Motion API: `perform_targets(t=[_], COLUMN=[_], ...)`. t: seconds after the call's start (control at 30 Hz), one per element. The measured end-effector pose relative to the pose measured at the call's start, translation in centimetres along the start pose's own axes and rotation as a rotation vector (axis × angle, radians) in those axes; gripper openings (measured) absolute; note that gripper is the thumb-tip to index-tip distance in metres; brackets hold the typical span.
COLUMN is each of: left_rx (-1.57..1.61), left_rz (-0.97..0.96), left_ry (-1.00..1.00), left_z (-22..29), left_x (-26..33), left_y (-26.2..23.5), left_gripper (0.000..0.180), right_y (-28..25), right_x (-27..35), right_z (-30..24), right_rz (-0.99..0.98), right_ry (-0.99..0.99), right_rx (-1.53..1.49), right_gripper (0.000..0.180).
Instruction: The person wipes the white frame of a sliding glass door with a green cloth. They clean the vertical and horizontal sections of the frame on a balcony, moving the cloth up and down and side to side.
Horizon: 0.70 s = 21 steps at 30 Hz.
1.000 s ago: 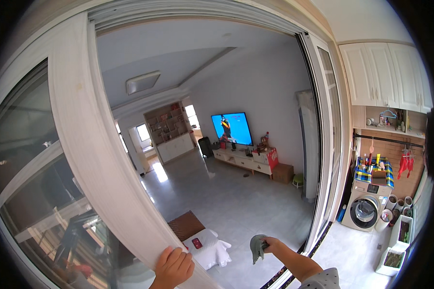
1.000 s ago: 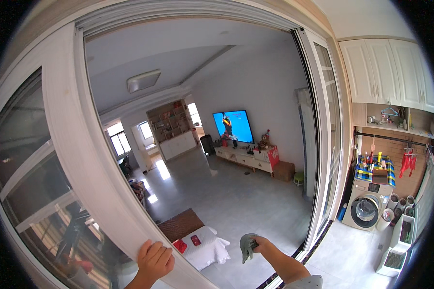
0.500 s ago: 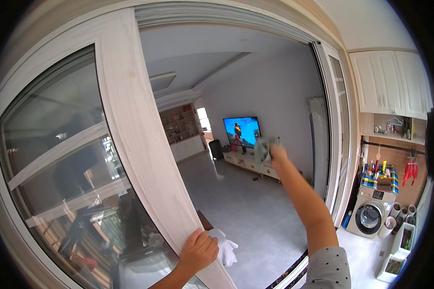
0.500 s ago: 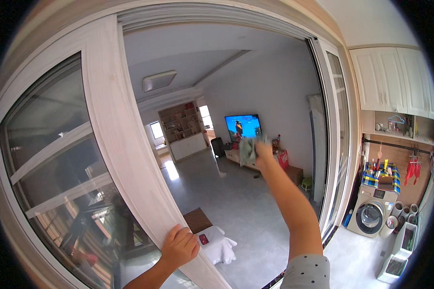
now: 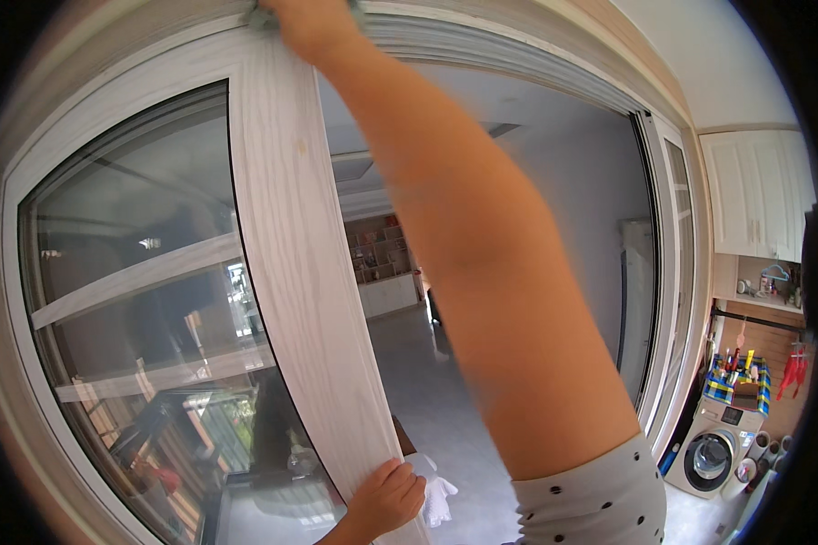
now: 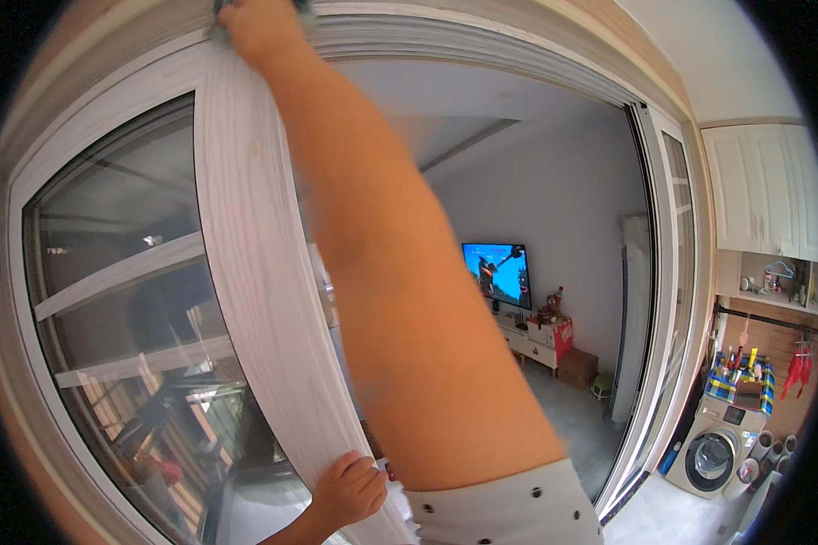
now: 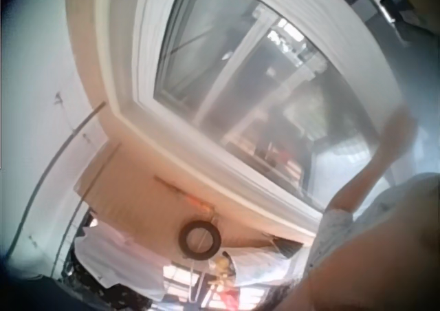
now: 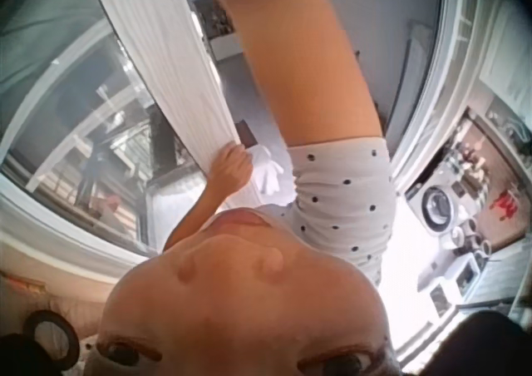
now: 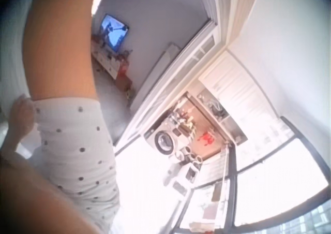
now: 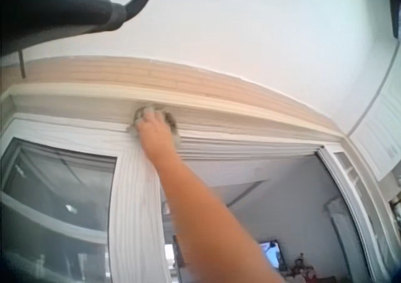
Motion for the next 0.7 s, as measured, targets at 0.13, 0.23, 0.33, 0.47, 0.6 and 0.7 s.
perform_targets(t=[0.13,0.23,0.33,0.47,0.6,0.7], left_rx=[-0.025,-0.050,-0.173,-0.537,-0.764,-0.703], left_rz=[-0.070,-0.043,-0.082,-0.107,-0.067,-0.007], left_ry=[-0.024,0.000,0.021,0.226,0.414,0.377], left_z=[0.3,0.0,-0.1,0.7,0.4,0.4], left_x=[-0.2,1.0,3.0,2.5,3.1,1.5], left_y=[-0.7,0.6,2.1,1.9,2.5,1.4], left_gripper=[0.008,0.011,0.018,0.018,0.018,0.018], right_y=[0.7,-1.2,-4.9,-10.8,-16.5,-20.7], right_x=[1.7,4.1,7.0,11.9,13.8,16.2], right_z=[0.3,4.3,9.1,16.2,20.7,21.6], right_rz=[-0.065,-0.039,-0.032,-0.140,-0.281,-0.293], right_ry=[0.122,0.052,0.109,0.190,0.405,0.575], right_rx=[0.045,0.125,0.173,0.308,0.412,0.397], right_gripper=[0.013,0.012,0.016,0.031,0.043,0.045])
Point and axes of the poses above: each hand's wrist, its own x-axis away from the middle knuckle, its own y-axis out of the palm, z = x × y, the point moved 3 cm from there along -x, towards the middle knuckle, and after that the axes turned 3 degrees about -y, right-handed, at the moved point
